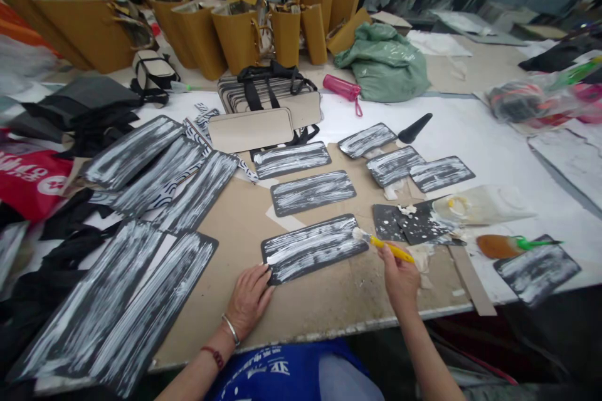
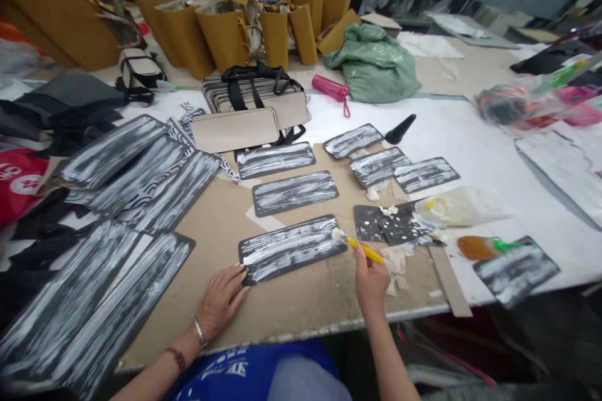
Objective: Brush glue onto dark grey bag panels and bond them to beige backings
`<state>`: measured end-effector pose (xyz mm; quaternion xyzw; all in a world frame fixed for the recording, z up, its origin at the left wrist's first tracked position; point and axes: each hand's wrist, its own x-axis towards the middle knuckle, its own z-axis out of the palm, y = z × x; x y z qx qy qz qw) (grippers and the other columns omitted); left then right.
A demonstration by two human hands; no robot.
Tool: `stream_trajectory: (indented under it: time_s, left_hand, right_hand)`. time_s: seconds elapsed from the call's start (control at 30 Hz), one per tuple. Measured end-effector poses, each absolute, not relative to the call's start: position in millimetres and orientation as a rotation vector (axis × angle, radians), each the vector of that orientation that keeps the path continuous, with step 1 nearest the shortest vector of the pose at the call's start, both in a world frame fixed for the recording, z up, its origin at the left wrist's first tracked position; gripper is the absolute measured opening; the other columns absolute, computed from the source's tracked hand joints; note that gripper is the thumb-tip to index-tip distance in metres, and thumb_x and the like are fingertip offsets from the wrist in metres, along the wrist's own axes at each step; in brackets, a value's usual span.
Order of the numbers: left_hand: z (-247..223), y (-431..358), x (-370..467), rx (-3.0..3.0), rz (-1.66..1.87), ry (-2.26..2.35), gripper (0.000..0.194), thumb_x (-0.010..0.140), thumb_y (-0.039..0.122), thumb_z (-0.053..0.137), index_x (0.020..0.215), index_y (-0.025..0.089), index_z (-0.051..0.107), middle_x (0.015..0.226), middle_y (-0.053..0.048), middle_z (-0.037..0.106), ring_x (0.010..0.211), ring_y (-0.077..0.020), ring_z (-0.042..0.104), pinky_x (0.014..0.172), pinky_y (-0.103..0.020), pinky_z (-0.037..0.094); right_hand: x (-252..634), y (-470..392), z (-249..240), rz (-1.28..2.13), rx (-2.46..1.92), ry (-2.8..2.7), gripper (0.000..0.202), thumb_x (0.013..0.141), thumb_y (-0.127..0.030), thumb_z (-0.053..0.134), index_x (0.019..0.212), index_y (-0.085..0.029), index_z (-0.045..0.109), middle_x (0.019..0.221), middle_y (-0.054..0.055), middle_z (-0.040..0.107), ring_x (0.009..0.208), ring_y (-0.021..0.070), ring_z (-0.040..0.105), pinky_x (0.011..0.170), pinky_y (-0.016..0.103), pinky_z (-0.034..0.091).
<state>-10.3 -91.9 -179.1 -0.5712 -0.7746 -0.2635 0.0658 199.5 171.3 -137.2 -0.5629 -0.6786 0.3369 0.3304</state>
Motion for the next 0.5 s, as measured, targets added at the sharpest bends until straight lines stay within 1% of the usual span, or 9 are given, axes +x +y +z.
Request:
stream_trajectory:
  time_s: [0.07, 0.17, 0.23, 0.27, 0.33, 0.4, 0.43, 0.5]
  left_hand:
    - [-178, -92, -10, -1.723, -0.796, -2.349, 0.022, 0.084, 0.018, 0.051, 0.105, 0.016, 0.055, 0.104, -0.011, 0.063, 0.101, -0.0223, 0.057, 0.086, -0.040, 0.049]
    - [-176, -94, -8, -1.720, -0.842, -2.424, 0.025, 0.083, 0.019, 0.050, 0.108, 0.016, 0.054, 0.106, -0.011, 0.062, 0.102, -0.0225, 0.056, 0.088, -0.041, 0.048]
    - [-174, -93, -7, -1.686, -0.929, -2.512, 0.027, 0.084, 0.018, 0.048, 0.111, 0.017, 0.052, 0.108, -0.011, 0.060, 0.103, -0.0213, 0.055, 0.089, -0.040, 0.048]
    - [-173, -91, -8, -1.643, -0.986, -2.564, 0.028, 0.085, 0.018, 0.045, 0.112, 0.017, 0.052, 0.108, -0.011, 0.060, 0.103, -0.0204, 0.055, 0.090, -0.039, 0.048]
    - [-172, -84, -11, -1.499, -1.103, -2.679, 0.032, 0.086, 0.014, 0.038, 0.116, 0.016, 0.049, 0.107, -0.011, 0.059, 0.103, -0.0188, 0.055, 0.090, -0.037, 0.047]
    - [-172, -74, -19, -1.332, -1.171, -2.810, 0.039, 0.085, 0.010, 0.032, 0.120, 0.013, 0.047, 0.107, -0.013, 0.058, 0.102, -0.0186, 0.054, 0.090, -0.036, 0.047]
    - [-172, -69, -24, -1.264, -1.170, -2.887, 0.041, 0.084, 0.009, 0.031, 0.123, 0.012, 0.045, 0.106, -0.013, 0.058, 0.100, -0.0188, 0.054, 0.089, -0.036, 0.047]
    - [-172, -58, -35, -1.218, -1.097, -3.055, 0.045, 0.082, 0.008, 0.032, 0.125, 0.012, 0.044, 0.102, -0.012, 0.058, 0.094, -0.0186, 0.055, 0.086, -0.035, 0.048]
  right_hand:
    - [206, 177, -130, 0.736, -1.439, -1.892, 0.043, 0.080, -0.052, 0.047, 0.093, -0.015, 0.065, 0.090, 0.010, 0.067, 0.083, 0.0227, 0.062, 0.079, 0.037, 0.046]
    - [204, 168, -116, 0.574, -1.348, -2.035, 0.046, 0.081, -0.055, 0.044, 0.091, -0.016, 0.066, 0.090, 0.010, 0.068, 0.081, 0.0228, 0.063, 0.075, 0.035, 0.047]
    - [198, 156, -107, 0.548, -1.331, -2.068, 0.047, 0.079, -0.057, 0.045, 0.090, -0.017, 0.067, 0.089, 0.010, 0.069, 0.079, 0.0231, 0.064, 0.072, 0.033, 0.048]
    - [195, 149, -103, 0.594, -1.344, -2.065, 0.047, 0.078, -0.058, 0.046, 0.090, -0.017, 0.067, 0.089, 0.010, 0.069, 0.080, 0.0235, 0.064, 0.072, 0.034, 0.049]
    - [184, 134, -98, 0.847, -1.393, -1.994, 0.046, 0.076, -0.058, 0.051, 0.092, -0.017, 0.066, 0.089, 0.009, 0.069, 0.080, 0.0242, 0.065, 0.073, 0.036, 0.051]
    - [170, 117, -97, 1.236, -1.417, -1.839, 0.046, 0.075, -0.056, 0.055, 0.094, -0.016, 0.064, 0.088, 0.009, 0.069, 0.077, 0.0243, 0.066, 0.073, 0.038, 0.053]
    - [161, 108, -98, 1.414, -1.405, -1.758, 0.045, 0.074, -0.055, 0.056, 0.095, -0.015, 0.063, 0.089, 0.009, 0.069, 0.076, 0.0240, 0.067, 0.073, 0.039, 0.054]
    - [142, 90, -104, 1.649, -1.355, -1.648, 0.044, 0.073, -0.053, 0.060, 0.093, -0.015, 0.063, 0.092, 0.009, 0.068, 0.075, 0.0234, 0.067, 0.073, 0.040, 0.055]
